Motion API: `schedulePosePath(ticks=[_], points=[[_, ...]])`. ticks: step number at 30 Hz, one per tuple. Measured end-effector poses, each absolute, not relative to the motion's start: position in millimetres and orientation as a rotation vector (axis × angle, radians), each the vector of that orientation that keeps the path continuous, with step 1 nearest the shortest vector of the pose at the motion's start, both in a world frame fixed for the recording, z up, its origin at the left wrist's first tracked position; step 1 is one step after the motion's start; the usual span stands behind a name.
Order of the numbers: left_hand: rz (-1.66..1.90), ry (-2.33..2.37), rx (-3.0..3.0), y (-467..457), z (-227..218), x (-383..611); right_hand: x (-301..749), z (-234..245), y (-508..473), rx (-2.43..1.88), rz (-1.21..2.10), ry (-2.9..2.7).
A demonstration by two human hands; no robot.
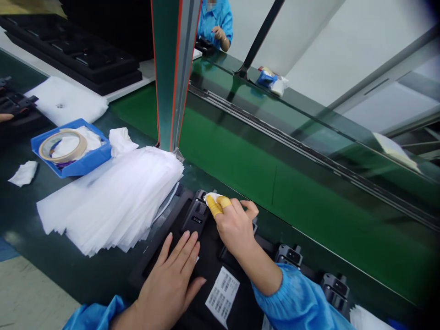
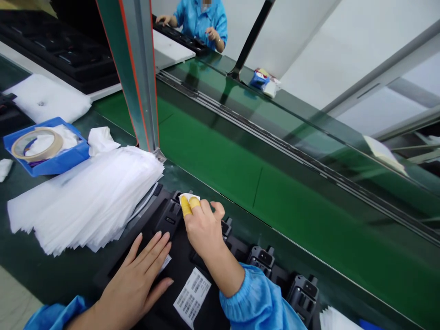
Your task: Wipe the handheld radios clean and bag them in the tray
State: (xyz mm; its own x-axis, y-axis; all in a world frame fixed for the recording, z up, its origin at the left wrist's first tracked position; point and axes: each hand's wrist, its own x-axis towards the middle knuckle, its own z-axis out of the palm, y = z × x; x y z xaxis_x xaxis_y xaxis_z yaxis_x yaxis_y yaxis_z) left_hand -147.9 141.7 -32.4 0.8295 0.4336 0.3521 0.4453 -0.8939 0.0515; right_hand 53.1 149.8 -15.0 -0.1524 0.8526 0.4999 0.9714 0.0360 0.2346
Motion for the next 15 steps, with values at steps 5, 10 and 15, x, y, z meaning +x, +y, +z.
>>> schedulePosePath(ticks=[5,10,15], points=[[-0.513,-0.689,-2.977,142,-32,-148,43,-14,161,-1.809,-0.784,-2.067],[-0.510,-0.693,-2.986,143,-31,-147,43,-12,170,-1.862,-0.805,-2.013],[-0.547,-0.721,-2.997,143,-31,-146,49,-13,153,-1.976,-0.769,-1.956]])
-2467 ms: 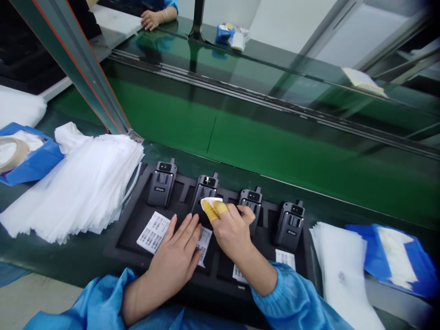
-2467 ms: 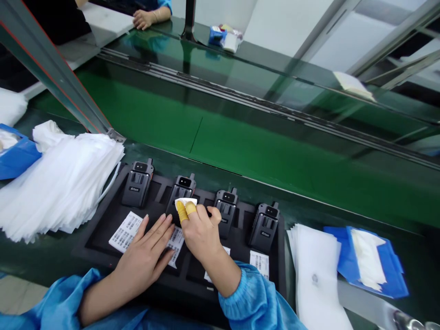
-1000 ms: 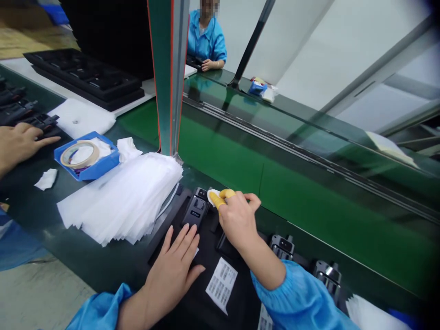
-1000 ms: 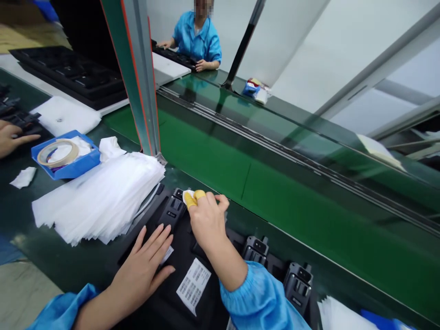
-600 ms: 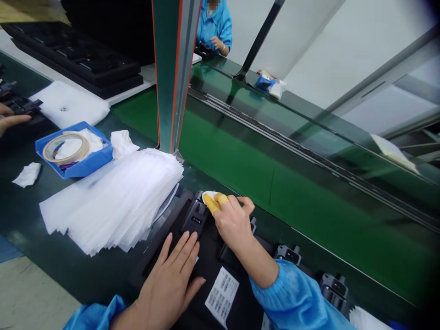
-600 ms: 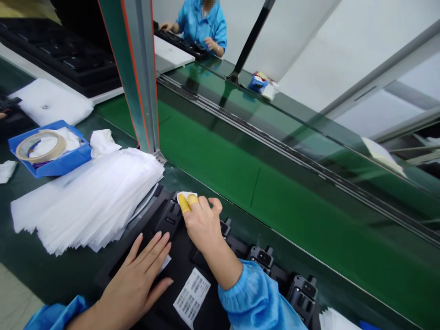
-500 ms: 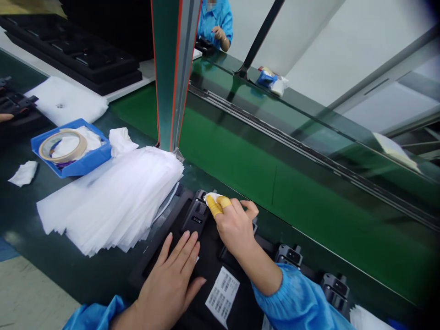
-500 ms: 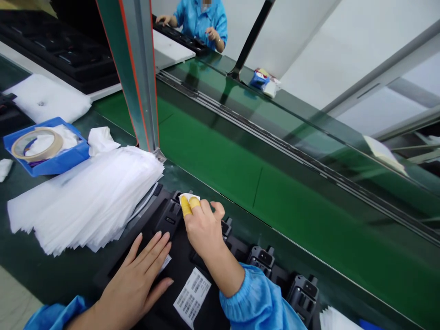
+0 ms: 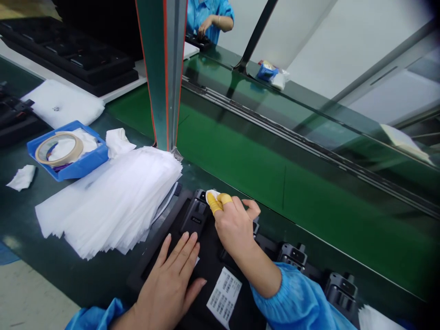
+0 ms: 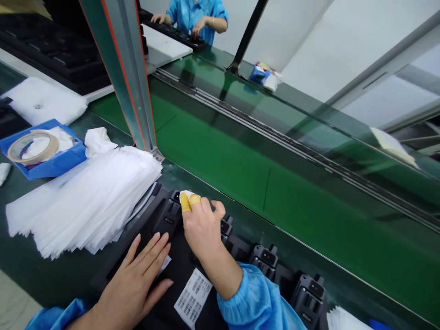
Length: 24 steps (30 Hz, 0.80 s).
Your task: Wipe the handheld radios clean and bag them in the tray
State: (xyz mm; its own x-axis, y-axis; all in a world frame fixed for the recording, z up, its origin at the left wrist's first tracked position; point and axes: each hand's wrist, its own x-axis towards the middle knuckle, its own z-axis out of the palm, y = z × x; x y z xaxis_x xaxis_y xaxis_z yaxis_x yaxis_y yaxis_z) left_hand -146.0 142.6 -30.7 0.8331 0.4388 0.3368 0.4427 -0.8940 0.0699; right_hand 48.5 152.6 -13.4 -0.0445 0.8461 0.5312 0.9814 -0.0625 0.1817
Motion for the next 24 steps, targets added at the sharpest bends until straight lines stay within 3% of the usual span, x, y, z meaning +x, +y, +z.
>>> schedulePosePath(ticks=[14,24], points=[[-0.515,-0.694,-2.992,142,-30,-147,51,-11,161,-1.787,-0.684,-2.096],[-0.493,-0.714,-3.014,141,-33,-148,85,-3,140,-1.980,-0.854,-1.836]])
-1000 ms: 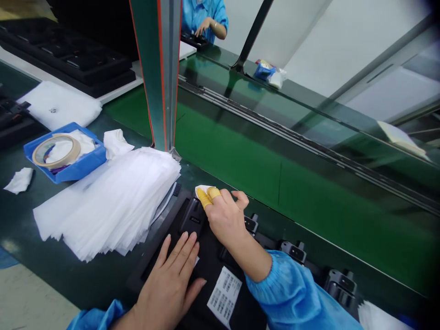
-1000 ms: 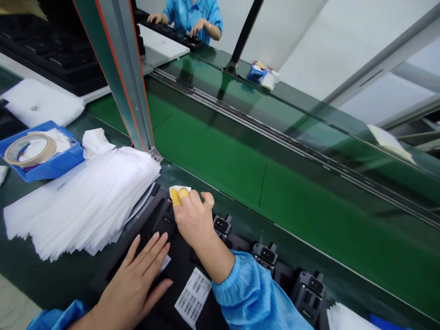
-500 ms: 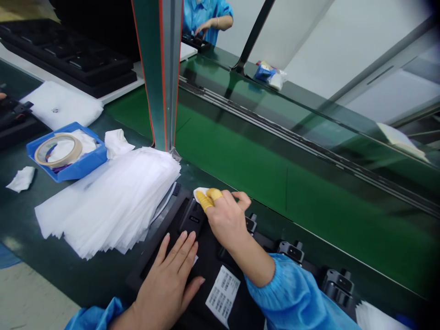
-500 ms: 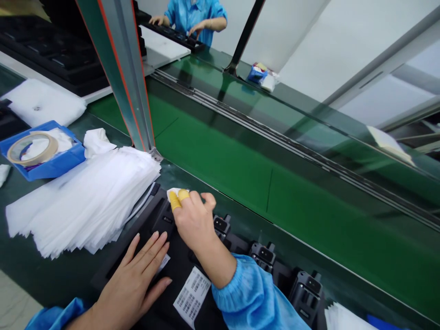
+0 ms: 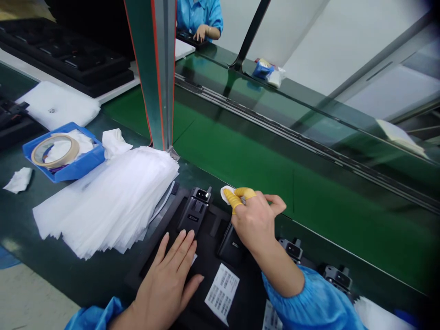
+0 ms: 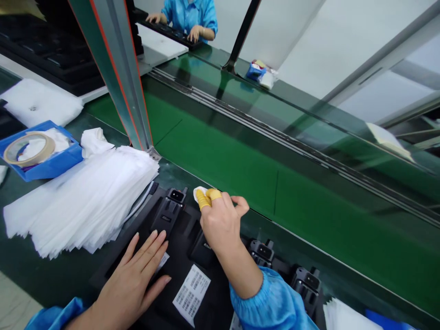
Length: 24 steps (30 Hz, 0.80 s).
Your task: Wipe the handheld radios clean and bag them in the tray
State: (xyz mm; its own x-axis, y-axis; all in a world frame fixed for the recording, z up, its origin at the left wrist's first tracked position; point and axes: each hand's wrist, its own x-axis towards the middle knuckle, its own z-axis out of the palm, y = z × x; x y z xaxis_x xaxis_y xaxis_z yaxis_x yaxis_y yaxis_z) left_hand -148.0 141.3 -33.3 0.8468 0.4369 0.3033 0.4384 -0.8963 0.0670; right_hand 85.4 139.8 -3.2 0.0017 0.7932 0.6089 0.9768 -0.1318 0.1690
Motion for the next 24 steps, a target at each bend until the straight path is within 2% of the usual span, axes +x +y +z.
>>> schedulePosePath(ticks=[13,24], points=[[-0.465,-0.689,-2.996,143,-31,-148,40,-5,175,-1.924,-0.660,-1.995],[-0.493,-0.695,-2.987,142,-28,-146,76,-6,137,-2.077,-0.754,-1.813]])
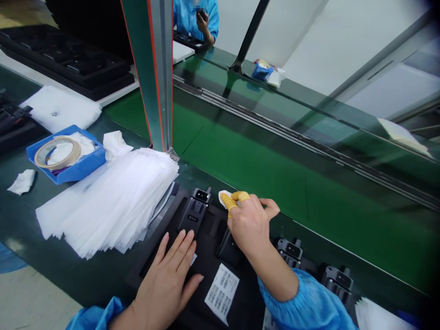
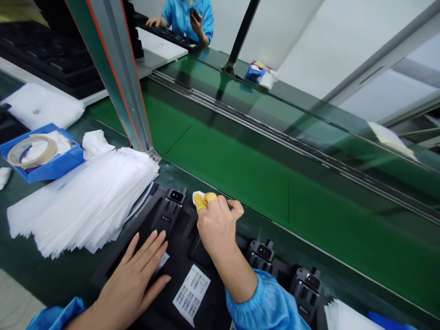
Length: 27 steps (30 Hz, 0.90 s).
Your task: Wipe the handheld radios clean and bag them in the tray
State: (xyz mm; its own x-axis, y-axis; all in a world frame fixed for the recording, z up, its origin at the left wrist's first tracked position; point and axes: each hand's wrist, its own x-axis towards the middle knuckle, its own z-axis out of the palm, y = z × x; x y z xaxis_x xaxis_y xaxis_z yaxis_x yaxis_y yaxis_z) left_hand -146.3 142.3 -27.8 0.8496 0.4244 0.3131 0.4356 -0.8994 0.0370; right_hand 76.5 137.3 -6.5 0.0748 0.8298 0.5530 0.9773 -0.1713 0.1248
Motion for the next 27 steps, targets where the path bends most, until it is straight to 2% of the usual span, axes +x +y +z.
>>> schedulePosePath(ticks=[11,27], points=[[-0.489,-0.794,-3.103,138,-29,-145,15,-16,123,-1.796,-0.528,-2.053],[-0.522,-0.846,-3.155,135,-30,-145,11,-22,114,-1.860,-0.605,-2.007]])
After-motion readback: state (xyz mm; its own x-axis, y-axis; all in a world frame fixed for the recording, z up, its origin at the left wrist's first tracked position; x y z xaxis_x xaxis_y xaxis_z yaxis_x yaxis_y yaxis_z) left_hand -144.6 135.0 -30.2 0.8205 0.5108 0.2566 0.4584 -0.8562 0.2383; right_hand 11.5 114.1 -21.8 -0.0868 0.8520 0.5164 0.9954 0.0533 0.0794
